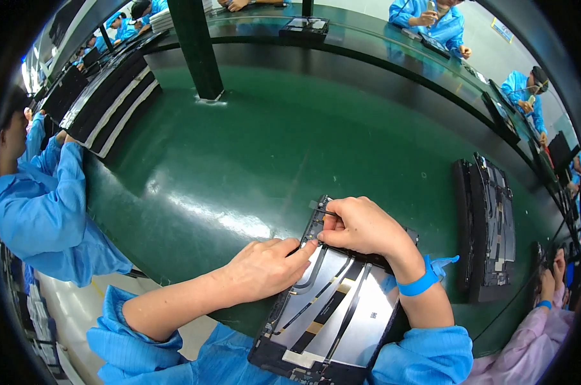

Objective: The person assembles internal components of a tablet by placing a flex cable and adhesive tape into a tablet chassis, using tweezers to position the small parts.

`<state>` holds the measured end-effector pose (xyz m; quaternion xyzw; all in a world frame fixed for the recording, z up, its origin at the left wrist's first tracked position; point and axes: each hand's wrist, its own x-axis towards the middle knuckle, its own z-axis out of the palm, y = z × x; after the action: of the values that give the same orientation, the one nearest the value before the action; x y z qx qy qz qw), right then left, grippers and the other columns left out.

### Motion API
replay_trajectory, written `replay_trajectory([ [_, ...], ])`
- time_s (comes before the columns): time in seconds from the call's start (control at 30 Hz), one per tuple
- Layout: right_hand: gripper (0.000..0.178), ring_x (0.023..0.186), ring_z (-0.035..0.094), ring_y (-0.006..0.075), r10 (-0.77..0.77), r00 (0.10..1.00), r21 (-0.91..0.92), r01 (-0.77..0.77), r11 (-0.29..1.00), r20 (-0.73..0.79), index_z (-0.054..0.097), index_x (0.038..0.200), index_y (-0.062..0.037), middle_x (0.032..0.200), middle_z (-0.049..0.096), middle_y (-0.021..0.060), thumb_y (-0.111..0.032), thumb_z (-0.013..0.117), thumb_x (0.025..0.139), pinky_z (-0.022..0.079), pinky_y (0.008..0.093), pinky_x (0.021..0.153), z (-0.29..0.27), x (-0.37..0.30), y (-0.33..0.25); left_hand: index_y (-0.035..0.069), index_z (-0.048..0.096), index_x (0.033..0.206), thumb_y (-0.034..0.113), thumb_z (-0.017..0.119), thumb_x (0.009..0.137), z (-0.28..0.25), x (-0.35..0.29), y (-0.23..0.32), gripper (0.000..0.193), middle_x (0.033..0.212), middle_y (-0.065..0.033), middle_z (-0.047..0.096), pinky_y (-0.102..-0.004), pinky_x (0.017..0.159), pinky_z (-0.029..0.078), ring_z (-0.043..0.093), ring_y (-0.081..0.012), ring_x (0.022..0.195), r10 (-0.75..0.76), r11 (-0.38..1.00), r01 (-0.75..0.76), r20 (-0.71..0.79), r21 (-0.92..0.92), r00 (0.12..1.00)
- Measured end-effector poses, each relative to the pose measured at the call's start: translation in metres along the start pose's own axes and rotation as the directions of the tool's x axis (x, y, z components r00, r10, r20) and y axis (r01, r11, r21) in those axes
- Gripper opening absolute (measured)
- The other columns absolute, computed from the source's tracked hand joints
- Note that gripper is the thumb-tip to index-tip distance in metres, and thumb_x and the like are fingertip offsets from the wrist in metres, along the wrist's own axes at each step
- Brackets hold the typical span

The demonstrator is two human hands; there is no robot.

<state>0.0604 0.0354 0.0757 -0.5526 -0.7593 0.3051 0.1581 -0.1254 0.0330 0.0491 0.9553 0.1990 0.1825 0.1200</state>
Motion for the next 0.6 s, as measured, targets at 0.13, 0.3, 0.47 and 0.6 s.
replay_trajectory([
  [0.13, 0.02, 0.05, 0.053, 0.0168, -0.025, 0.999, -0.018, 0.024, 1.0, -0.024, 0.051, 0.068, 0.0004, 0.057, 0.054, 0.0098, -0.016, 0.062, 0.063, 0.04, 0.0266, 0.046, 0.002, -0.009, 0.003, -0.001, 0.045, 0.103, 0.012, 0.05, 0.072, -0.002, -0.001, 0.008, 0.034, 0.07, -0.0112, 0.049, -0.0344, 0.05, 0.046, 0.054, -0.0256, 0.06, -0.015, 1.0, 0.017, 0.065, -0.016, 0.998],
  [0.3, 0.017, 0.044, 0.04, 0.0037, 0.193, 0.857, 0.271, -0.065, 0.96, -0.478, 0.049, 0.085, -0.0013, 0.051, 0.047, -0.0007, -0.01, 0.055, 0.072, 0.032, 0.0203, 0.04, -0.021, -0.046, 0.019, 0.004, 0.032, 0.117, 0.025, 0.051, 0.074, -0.004, -0.024, 0.01, 0.052, 0.094, -0.0205, 0.048, -0.0384, 0.073, 0.041, 0.049, -0.0318, 0.087, -0.318, 0.822, 0.324, 0.096, -0.468, 0.943],
  [0.47, 0.042, 0.055, 0.057, 0.0233, 0.425, 0.849, -0.352, -0.312, 0.883, 0.313, 0.06, 0.062, -0.0032, 0.06, 0.057, 0.0128, -0.045, 0.063, 0.059, 0.045, 0.0307, 0.053, -0.019, -0.132, 0.015, 0.002, 0.042, 0.106, 0.053, 0.058, 0.061, -0.017, -0.105, 0.066, 0.07, 0.105, -0.0254, 0.043, -0.0464, 0.086, 0.028, 0.044, -0.0377, 0.095, -0.142, 0.99, 0.14, 0.234, 0.027, 0.962],
  [0.6, 0.054, 0.062, 0.056, 0.0239, 0.418, 0.776, -0.212, -0.36, 0.909, 0.473, 0.058, 0.077, -0.0023, 0.064, 0.057, 0.01, -0.055, 0.055, 0.064, 0.042, 0.0306, 0.056, 0.008, -0.119, 0.0, 0.002, 0.043, 0.101, 0.061, 0.06, 0.048, 0.002, -0.111, 0.071, 0.081, 0.102, -0.022, 0.045, -0.0488, 0.084, 0.028, 0.044, -0.0331, 0.094, -0.19, 0.964, 0.187, 0.001, 0.188, 0.982],
])
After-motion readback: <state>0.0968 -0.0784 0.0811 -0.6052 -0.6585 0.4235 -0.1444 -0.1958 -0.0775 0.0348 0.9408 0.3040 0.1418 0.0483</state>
